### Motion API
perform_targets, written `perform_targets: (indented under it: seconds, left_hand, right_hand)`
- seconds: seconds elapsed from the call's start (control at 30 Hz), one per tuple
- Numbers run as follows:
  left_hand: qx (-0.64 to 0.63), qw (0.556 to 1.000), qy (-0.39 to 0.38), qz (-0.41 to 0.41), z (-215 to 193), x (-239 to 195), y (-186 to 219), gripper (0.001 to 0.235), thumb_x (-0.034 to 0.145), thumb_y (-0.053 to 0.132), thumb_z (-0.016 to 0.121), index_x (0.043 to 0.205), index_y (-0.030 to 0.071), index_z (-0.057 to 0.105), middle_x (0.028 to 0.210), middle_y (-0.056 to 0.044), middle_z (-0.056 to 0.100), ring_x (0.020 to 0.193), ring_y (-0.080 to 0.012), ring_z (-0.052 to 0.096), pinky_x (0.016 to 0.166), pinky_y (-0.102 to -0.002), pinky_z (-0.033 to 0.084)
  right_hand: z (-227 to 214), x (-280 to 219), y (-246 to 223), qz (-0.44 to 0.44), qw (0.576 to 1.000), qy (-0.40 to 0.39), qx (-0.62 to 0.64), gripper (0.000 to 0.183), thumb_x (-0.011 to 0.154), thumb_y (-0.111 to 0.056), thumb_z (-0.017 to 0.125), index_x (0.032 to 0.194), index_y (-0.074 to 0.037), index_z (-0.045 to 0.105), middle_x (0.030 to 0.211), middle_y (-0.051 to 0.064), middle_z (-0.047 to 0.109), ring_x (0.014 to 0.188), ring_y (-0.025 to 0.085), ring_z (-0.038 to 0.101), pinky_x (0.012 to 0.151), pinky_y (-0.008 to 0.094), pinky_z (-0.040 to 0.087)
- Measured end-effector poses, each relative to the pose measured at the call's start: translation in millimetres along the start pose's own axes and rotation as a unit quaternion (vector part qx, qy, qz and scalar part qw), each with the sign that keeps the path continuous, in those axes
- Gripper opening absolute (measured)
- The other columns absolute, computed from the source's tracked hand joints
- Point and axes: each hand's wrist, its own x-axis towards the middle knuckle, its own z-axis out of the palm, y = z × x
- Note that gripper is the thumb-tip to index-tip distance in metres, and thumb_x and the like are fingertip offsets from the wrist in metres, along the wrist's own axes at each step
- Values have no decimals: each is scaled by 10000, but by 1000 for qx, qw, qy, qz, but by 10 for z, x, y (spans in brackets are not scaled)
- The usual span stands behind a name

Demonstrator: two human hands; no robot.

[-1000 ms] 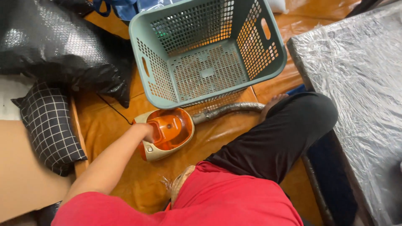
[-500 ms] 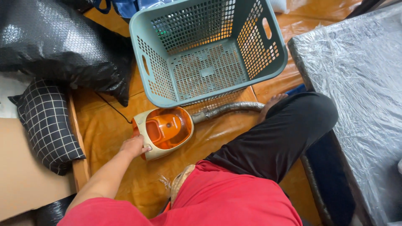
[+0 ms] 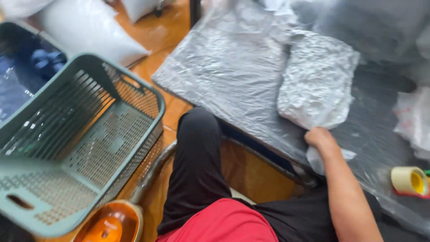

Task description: The person places a pillow inside a clear plastic bag, brushes the surface with a feather duster, and then uses a vacuum cleaner hose to remove air from the bag. They fold and seal the bag to compress the pillow.

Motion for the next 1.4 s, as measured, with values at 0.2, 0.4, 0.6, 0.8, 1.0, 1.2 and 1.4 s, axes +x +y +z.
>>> perform_targets:
  seconds: [0.2, 0.4, 0.6, 0.8, 1.0, 1.2, 1.4]
  left_hand:
    - [-155, 869, 447, 148, -1760, -239, 1714, 402, 957, 673, 516, 864, 291, 598, 739, 12, 662, 771, -219, 738, 685, -392, 594]
    - [-421, 755, 163, 476, -2601, 28, 3915, 463, 901, 480, 722, 1165, 110, 633, 1109, -101, 744, 1101, -225, 743, 863, -339, 617]
    - [-353, 856, 87, 369, -2750, 1568, 5633, 902, 856, 748, 641, 1355, 3, 537, 1353, -224, 615, 1233, -340, 651, 1043, -494, 507]
    - [-432, 841, -5, 325, -2890, 1390, 5882, 1054, 836, 771, 662, 1444, -68, 471, 1304, -283, 610, 790, -349, 774, 773, -436, 621]
    - [-426, 837, 10, 344, -3058, 461, 5653, 1073, 793, 782, 683, 1402, -89, 532, 1399, -308, 576, 1344, -434, 540, 1107, -531, 455]
    - [-506, 792, -44, 340, -3148, 380, 5625, 1145, 725, 727, 801, 1438, -113, 488, 1421, -336, 539, 1373, -468, 493, 1116, -559, 429]
    - [-559, 757, -14, 338, -3060, 492, 5705, 957, 748, 673, 803, 1357, -23, 555, 1365, -281, 573, 1354, -462, 512, 1096, -546, 465]
  right_hand:
    - [-47, -274, -139, 25, 998, 26, 52, 597, 893, -236, 379, 1255, 99, 714, 1315, 290, 680, 1313, 380, 599, 1112, 479, 480]
    - [111, -106, -62, 71, 991, 21, 110, 595, 892, -407, 431, 1271, -65, 736, 1308, 181, 707, 1282, 317, 631, 1063, 492, 514]
    - [-72, -542, -202, 33, 986, 68, 148, 527, 932, -183, 348, 1213, 77, 711, 1227, 257, 725, 1233, 384, 661, 1074, 494, 518]
    - [170, -269, -103, 39, 983, 72, 163, 519, 941, -270, 354, 1121, 13, 750, 1175, 201, 752, 1197, 353, 685, 1051, 487, 538]
    - [189, -289, -112, 41, 983, 79, 163, 507, 952, -280, 379, 1104, 16, 762, 1155, 198, 762, 1170, 368, 698, 1041, 480, 544]
    - [9, -366, -62, 67, 981, 72, 165, 521, 921, -327, 402, 1088, -13, 782, 1157, 189, 767, 1195, 358, 686, 1050, 492, 539]
    - [-239, -565, -84, 69, 984, 82, 144, 516, 934, -257, 368, 1078, 37, 767, 1131, 213, 770, 1180, 376, 692, 1049, 494, 537]
